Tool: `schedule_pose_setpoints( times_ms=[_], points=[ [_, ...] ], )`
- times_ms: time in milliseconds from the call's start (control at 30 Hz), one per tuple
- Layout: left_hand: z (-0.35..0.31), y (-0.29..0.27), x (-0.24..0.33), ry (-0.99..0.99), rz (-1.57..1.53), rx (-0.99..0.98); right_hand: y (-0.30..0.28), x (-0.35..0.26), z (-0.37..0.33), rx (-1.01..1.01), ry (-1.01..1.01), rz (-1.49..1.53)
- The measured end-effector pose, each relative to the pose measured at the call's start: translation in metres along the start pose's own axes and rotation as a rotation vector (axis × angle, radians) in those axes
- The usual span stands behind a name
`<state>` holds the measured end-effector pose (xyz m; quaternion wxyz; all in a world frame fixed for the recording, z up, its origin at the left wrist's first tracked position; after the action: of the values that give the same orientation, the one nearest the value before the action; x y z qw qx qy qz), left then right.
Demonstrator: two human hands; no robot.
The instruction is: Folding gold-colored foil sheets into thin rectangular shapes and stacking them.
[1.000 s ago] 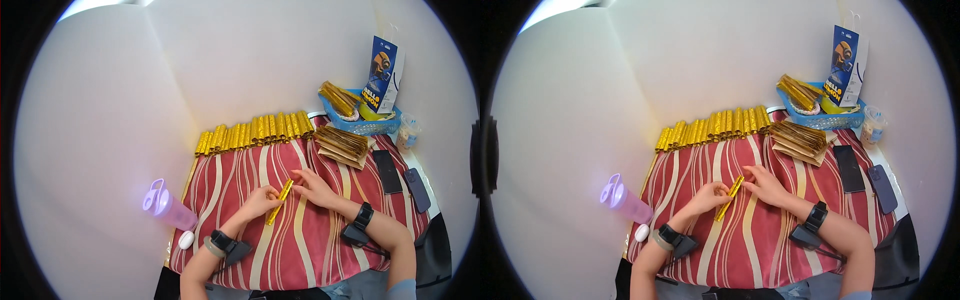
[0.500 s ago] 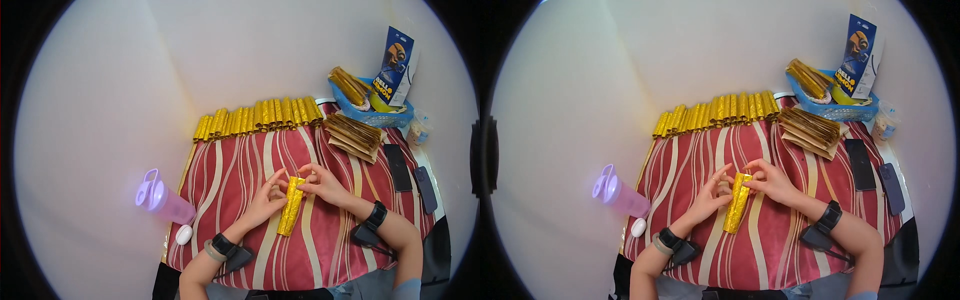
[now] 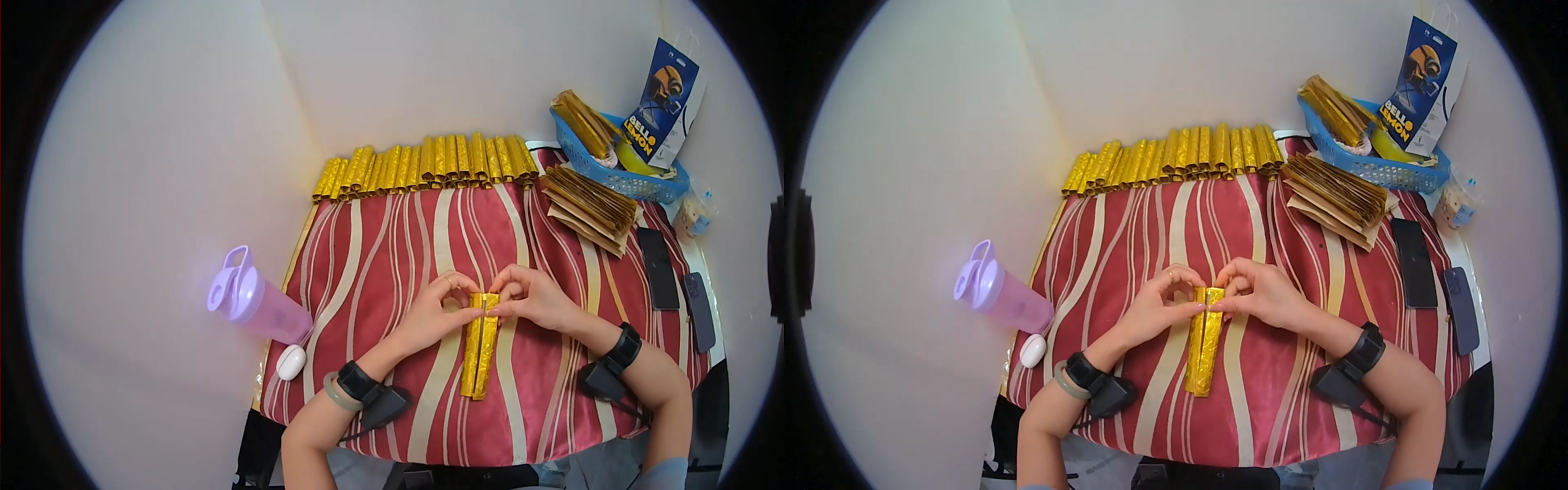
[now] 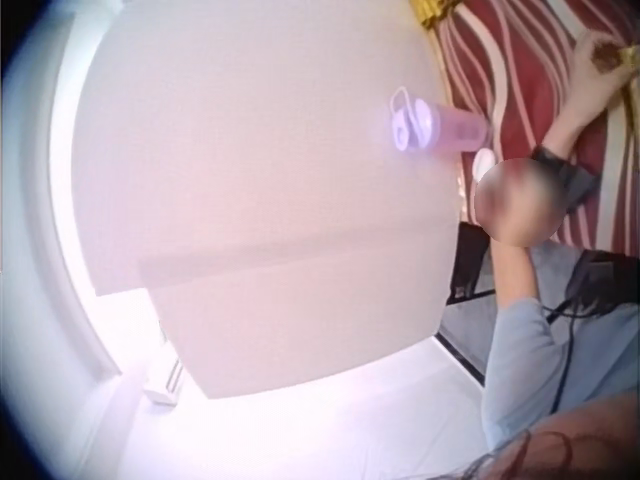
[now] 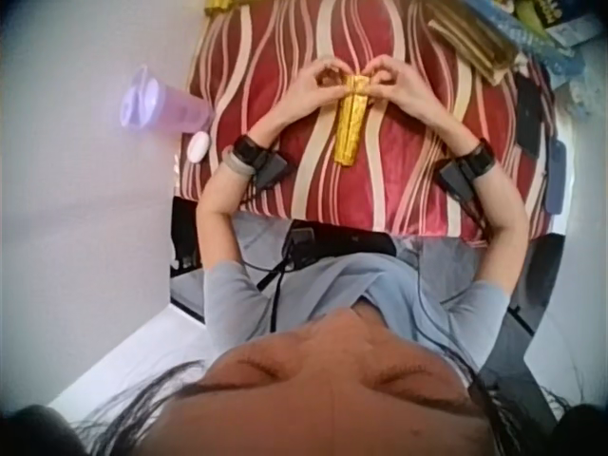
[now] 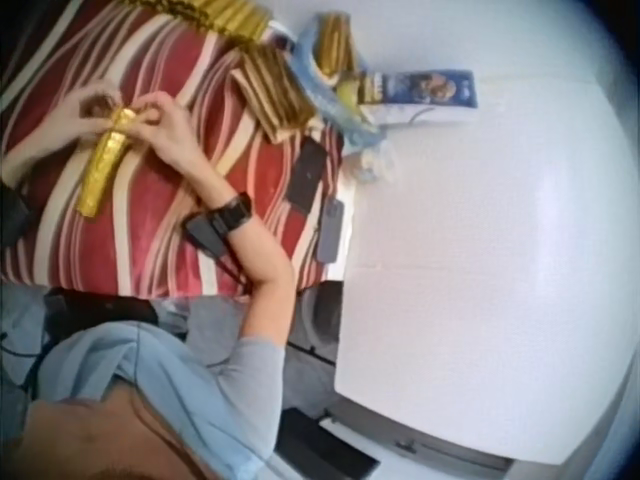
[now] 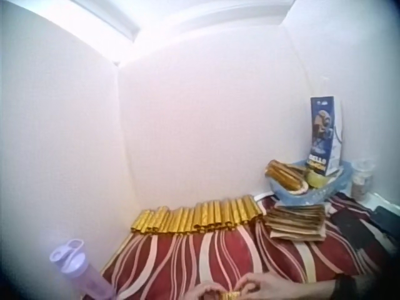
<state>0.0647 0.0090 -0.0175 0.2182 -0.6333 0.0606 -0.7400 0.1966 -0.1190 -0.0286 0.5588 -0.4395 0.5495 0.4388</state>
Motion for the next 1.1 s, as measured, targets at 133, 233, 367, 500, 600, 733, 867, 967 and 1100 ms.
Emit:
schedule_pose_setpoints(
  times_ms=[133, 233, 367, 500, 600, 733, 867, 967, 1100],
  points=[
    [0.0, -0.001, -0.018, -0.046, -0.268, -0.054, 0.003, -0.001, -0.001, -0.061, -0.005, 0.053],
    [0.0, 0.002, -0.014, -0.021, -0.146, -0.091, 0.004, -0.002, -0.002, -0.084, 0.007, 0.0],
    [-0.001, 0.0, -0.014, 0.006, -0.156, -0.087, 0.006, -0.001, -0.001, -0.102, 0.007, 0.069],
    [-0.001, 0.0, -0.008, -0.07, -0.313, -0.098, 0.004, -0.002, -0.002, -0.077, 0.025, 0.105],
    [-0.001, 0.0, -0.008, -0.067, -0.352, -0.099, 0.004, -0.001, -0.001, -0.084, 0.03, 0.112],
    [-0.001, -0.002, -0.012, -0.042, -0.285, -0.124, 0.005, -0.003, -0.002, -0.079, 0.045, 0.128],
    [0.0, -0.001, -0.012, -0.057, -0.278, -0.125, 0.005, -0.003, -0.002, -0.091, 0.036, 0.122],
    [-0.001, 0.0, -0.013, -0.062, -0.323, -0.128, 0.006, -0.003, -0.001, -0.099, 0.03, 0.119],
    [0.0, 0.003, -0.011, -0.056, -0.32, -0.131, 0.006, -0.003, -0.003, -0.113, 0.014, 0.106]
  ],
)
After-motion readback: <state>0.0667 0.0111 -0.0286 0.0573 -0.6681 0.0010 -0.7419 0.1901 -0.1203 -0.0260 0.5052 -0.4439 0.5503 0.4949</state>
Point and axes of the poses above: each hand's wrist, its own z-axis towards the middle knuckle, its own y-axis out of the palm, x = y × z, the point moved 4 cm from there along z, towards the middle knuckle, and after that the axes turned 1 degree about z, right-handed, at the moved point
